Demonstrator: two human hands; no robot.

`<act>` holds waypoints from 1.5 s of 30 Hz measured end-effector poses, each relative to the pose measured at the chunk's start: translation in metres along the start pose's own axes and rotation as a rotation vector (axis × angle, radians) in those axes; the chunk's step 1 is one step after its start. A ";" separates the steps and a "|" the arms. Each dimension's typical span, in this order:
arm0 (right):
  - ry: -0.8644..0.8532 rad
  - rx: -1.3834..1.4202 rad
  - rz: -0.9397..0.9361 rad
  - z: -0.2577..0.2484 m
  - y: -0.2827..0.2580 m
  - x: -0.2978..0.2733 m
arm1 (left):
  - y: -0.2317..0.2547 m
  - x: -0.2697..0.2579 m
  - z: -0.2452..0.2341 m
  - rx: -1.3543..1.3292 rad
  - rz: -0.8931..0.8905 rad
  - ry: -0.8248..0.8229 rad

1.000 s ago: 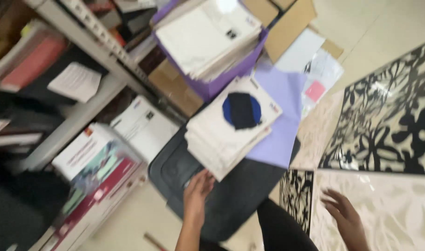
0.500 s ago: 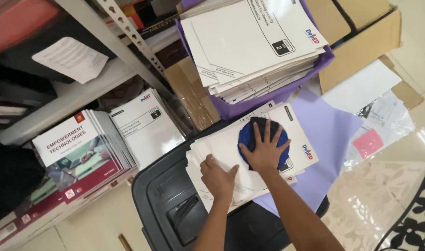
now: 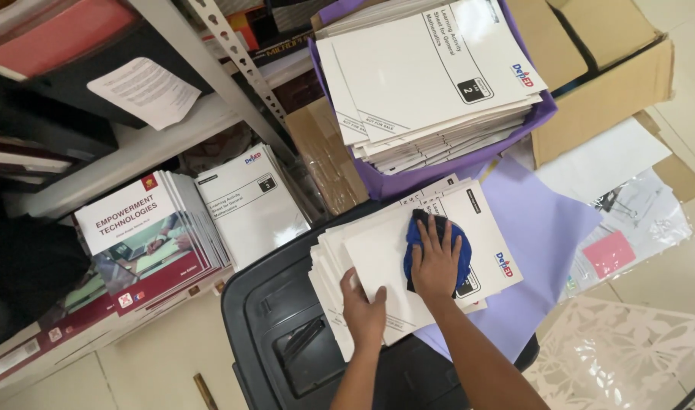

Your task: The person wipes the covers of stacked documents with a blue cloth. They then pick up a stack of the documents, turn around, and place them on a nearby shelf before returning to wipe more documents.

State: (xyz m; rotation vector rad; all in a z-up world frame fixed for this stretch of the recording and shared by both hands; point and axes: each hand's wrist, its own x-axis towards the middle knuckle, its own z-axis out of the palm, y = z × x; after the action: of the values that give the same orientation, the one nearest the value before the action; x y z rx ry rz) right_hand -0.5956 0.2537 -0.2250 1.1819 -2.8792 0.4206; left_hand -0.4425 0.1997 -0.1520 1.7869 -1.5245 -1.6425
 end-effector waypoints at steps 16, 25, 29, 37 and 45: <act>-0.179 -0.010 -0.287 -0.025 -0.002 0.057 | -0.026 0.006 -0.010 0.012 -0.264 0.069; 0.153 0.300 0.291 -0.016 0.102 0.055 | -0.033 0.014 -0.009 0.064 -0.319 0.101; 0.116 0.104 -0.379 -0.033 -0.018 -0.029 | -0.036 0.014 -0.009 0.090 -0.297 0.099; -0.205 -0.114 -0.040 -0.042 0.053 -0.039 | -0.052 0.012 -0.002 0.182 -0.275 0.122; 0.144 0.149 0.487 -0.070 0.215 -0.028 | -0.064 0.006 -0.022 -0.120 -0.218 -0.005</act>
State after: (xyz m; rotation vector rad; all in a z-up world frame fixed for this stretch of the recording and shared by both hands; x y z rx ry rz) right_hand -0.7307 0.4362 -0.2133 0.4169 -3.0225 0.7005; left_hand -0.3937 0.2116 -0.1974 1.9407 -1.2396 -1.7959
